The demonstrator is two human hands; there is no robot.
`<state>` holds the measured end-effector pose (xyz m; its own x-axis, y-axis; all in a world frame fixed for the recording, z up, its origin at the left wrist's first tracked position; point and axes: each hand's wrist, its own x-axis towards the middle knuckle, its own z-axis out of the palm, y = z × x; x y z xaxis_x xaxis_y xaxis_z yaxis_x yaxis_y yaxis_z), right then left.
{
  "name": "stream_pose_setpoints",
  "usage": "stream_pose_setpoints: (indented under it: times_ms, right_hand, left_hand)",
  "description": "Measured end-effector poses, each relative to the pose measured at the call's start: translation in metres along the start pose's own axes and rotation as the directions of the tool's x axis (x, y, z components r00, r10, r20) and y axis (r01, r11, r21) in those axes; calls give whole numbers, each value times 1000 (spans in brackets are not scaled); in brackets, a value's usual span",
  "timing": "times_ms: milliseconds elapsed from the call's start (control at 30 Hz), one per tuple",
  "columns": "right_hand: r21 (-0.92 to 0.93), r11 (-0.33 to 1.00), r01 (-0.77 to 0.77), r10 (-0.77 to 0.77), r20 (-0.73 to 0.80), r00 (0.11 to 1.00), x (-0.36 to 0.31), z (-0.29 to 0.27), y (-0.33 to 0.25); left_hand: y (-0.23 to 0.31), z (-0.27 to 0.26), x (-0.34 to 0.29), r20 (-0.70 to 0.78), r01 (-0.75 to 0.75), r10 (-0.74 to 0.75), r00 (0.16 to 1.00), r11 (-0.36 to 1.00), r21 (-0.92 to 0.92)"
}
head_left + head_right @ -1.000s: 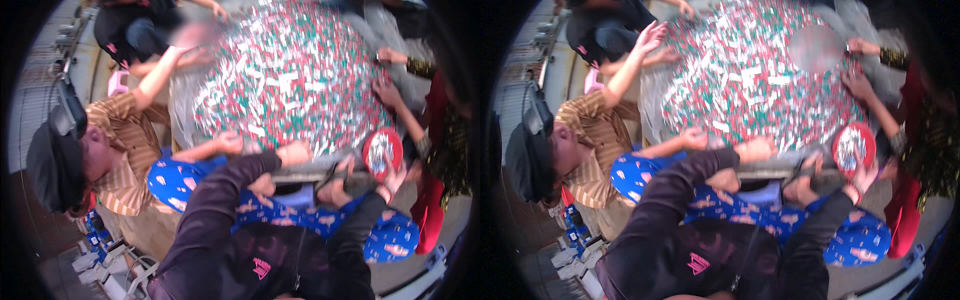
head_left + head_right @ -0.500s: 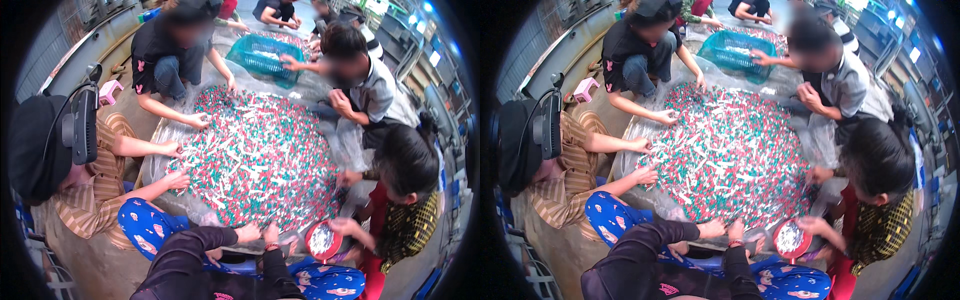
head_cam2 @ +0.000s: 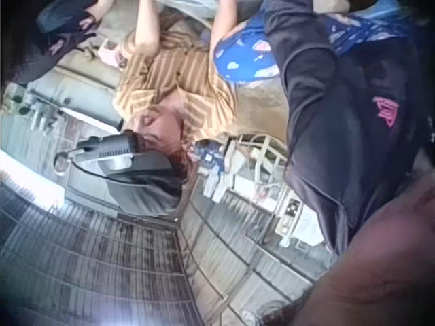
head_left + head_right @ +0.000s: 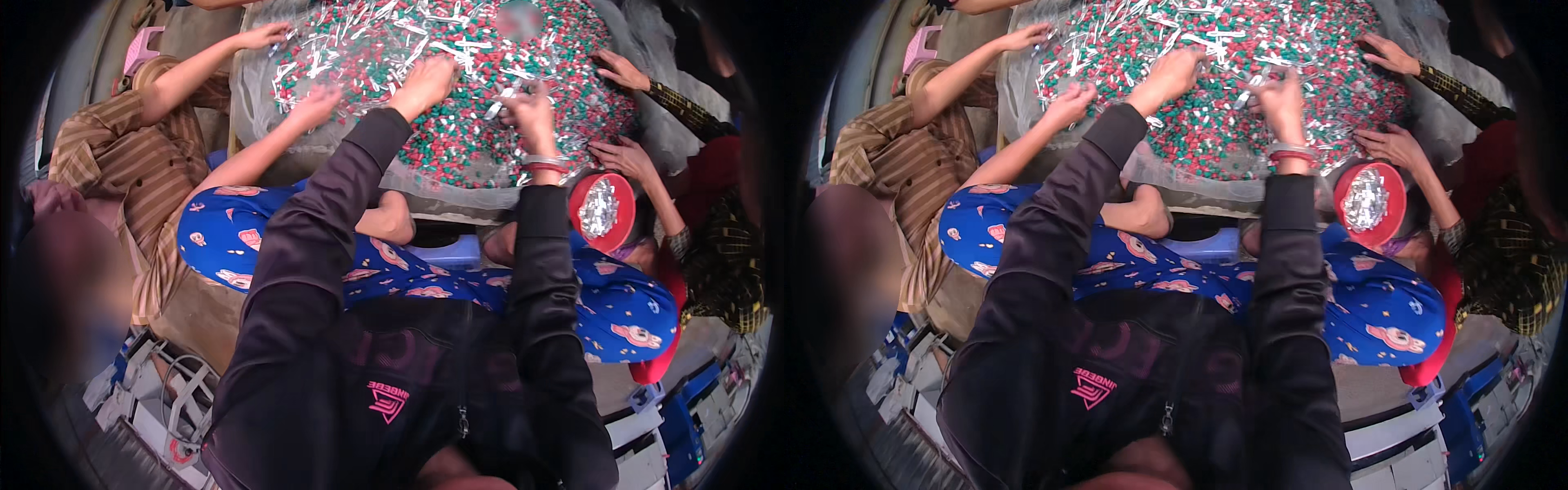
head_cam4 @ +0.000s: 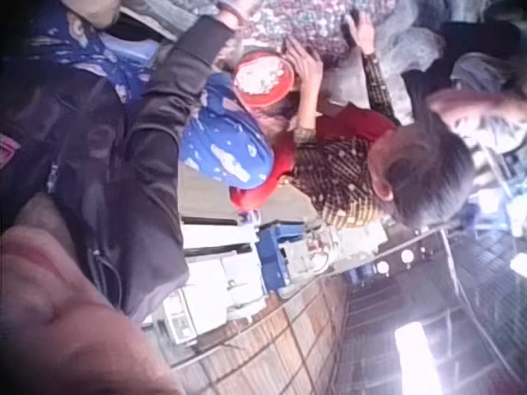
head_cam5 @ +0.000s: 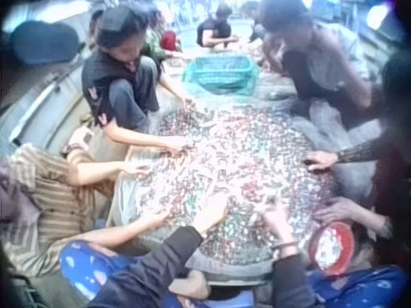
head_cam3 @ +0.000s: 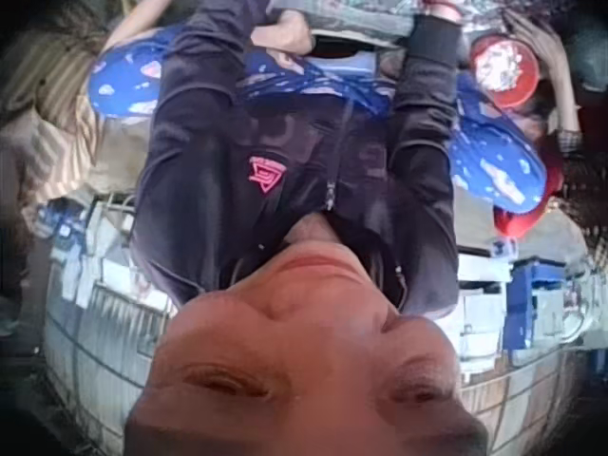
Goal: The person works with others to sort a large pile of small red, white, and green items on a plastic sheet on a board, picking them up by hand and placing them into a small red bowl.
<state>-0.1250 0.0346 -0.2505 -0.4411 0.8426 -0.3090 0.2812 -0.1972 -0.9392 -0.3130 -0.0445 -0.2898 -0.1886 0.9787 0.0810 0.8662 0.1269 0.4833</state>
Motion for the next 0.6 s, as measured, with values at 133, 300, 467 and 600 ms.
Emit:
stream_pose_setpoints:
  times_ms: [133,300,467,600]
  right_hand:
    - [91,978,-185,177,96,980,-9,-61,-14]
    - [661,707,-251,258,90,962,-36,-101,43]
    - [328,872,-363,394,-31,919,-50,-89,53]
    - [-604,775,-188,68,-217,974,-51,-57,92]
  left_hand:
    - [24,-21,10,343,280,-190,920,930,-236]
    - [95,23,-12,330,112,-120,936,993,42]
    - [108,84,-13,174,-181,136,975,942,281]
    - [98,77,6,274,-322,254,928,916,238]
